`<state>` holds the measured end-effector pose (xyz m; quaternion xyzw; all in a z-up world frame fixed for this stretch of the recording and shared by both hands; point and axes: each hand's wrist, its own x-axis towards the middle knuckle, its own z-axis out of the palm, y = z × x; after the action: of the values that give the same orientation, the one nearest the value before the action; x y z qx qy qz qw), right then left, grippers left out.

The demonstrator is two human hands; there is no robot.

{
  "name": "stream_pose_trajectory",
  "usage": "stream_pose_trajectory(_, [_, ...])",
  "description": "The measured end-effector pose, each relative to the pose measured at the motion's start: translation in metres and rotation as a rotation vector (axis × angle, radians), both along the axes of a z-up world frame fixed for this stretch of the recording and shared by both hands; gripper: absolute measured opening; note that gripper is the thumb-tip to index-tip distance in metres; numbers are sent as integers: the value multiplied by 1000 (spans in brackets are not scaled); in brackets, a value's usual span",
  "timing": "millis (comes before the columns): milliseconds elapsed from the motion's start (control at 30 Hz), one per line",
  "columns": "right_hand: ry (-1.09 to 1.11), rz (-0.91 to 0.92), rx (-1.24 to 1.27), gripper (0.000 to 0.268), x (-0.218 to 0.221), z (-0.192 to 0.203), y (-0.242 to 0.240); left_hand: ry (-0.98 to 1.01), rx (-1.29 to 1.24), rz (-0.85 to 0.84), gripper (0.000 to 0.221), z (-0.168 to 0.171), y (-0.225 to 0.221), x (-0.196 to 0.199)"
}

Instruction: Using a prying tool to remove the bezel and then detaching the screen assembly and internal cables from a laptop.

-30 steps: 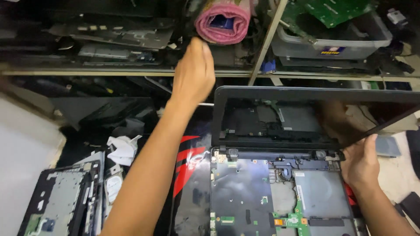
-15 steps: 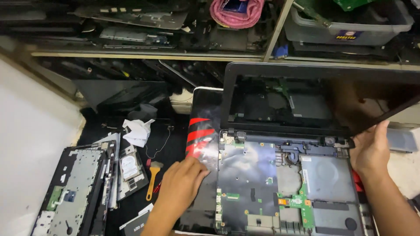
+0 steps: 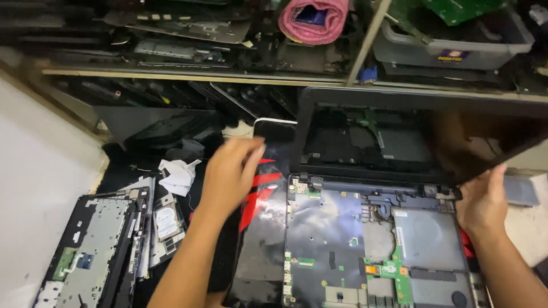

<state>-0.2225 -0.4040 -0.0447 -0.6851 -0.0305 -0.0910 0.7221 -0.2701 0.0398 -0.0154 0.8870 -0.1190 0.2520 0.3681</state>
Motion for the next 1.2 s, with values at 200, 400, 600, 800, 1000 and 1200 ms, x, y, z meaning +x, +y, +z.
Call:
stream_pose_trajectory(200, [56, -19, 79, 82, 5, -14, -6, -106, 136, 234, 17, -7, 1, 132])
stream_pose_trajectory(400, [82, -54, -31, 91, 0, 6, 16, -14, 208, 225, 17, 10, -8, 199])
stream_pose_trajectory(600, [105, -109, -49, 93, 2, 3, 13, 45, 288, 187, 15, 13, -14, 235])
stream_pose_trajectory(800, [87, -86, -65, 96, 0, 12, 21, -11, 359, 194, 21, 3, -20, 249])
stream_pose_trajectory(1000, [52, -82, -24, 87, 2, 5, 13, -36, 383, 195, 34, -4, -18, 258])
stream_pose_trajectory(1200, [-1, -70, -59, 85, 6, 2, 10, 29, 129, 125, 23, 21, -15, 236])
